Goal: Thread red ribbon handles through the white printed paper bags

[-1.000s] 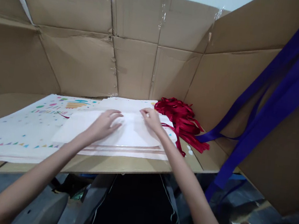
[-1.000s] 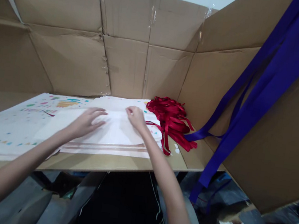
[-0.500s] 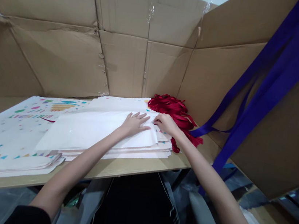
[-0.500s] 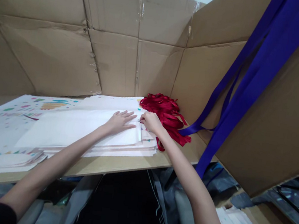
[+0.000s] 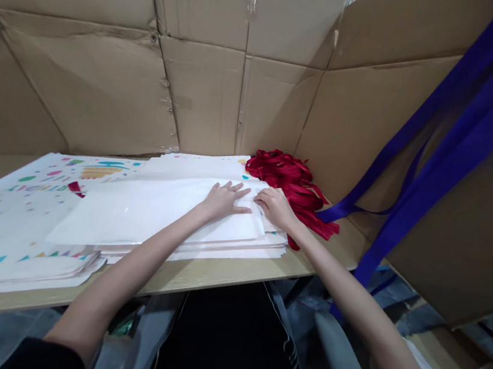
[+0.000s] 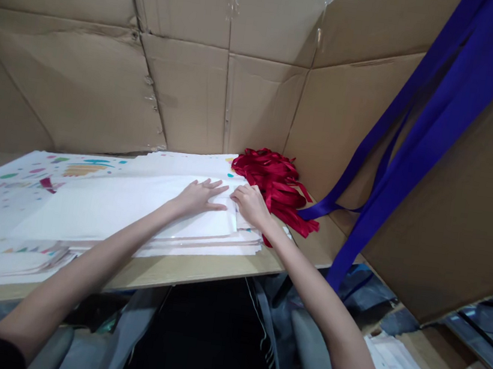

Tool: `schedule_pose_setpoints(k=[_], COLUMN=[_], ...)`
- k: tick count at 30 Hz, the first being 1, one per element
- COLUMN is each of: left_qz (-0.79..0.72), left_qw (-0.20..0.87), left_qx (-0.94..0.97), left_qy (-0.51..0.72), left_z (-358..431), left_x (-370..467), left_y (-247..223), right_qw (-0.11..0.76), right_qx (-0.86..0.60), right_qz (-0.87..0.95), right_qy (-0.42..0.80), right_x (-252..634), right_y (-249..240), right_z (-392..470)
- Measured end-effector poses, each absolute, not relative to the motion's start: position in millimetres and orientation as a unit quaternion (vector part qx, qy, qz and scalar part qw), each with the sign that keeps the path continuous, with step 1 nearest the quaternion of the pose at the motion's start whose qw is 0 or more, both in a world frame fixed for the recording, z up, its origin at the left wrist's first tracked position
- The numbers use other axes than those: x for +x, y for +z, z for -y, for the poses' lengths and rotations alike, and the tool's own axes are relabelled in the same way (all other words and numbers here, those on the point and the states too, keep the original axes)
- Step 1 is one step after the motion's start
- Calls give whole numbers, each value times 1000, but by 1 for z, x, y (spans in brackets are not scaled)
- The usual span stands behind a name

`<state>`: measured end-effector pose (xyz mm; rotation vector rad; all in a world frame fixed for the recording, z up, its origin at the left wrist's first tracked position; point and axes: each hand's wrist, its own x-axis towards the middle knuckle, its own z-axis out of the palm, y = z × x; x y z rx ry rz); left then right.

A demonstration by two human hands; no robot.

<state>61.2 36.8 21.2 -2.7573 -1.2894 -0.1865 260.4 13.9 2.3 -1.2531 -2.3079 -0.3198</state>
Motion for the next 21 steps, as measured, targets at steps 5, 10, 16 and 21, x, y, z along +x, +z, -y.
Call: schedule_pose_setpoints(k=[5, 10, 16, 21], left_qz=[419, 421, 427, 435], left_qw=[45, 37, 29, 37], left_qx=[-905, -905, -900, -894], left_qy=[-51, -48, -80, -102], left_z=[-36, -36, -36, -35], left_x=[62, 61, 56, 56], left_y=[23, 23, 12, 7], right_qw=[236, 235, 218, 224], right_qx=[-455, -441, -414, -413], right_qz=[854, 864, 883, 880], right_qy=[-92, -65, -34, -62], right_x=[262, 266, 274, 281], right_y=[5, 5, 14, 12], right_z=[-12, -15, -23, -20])
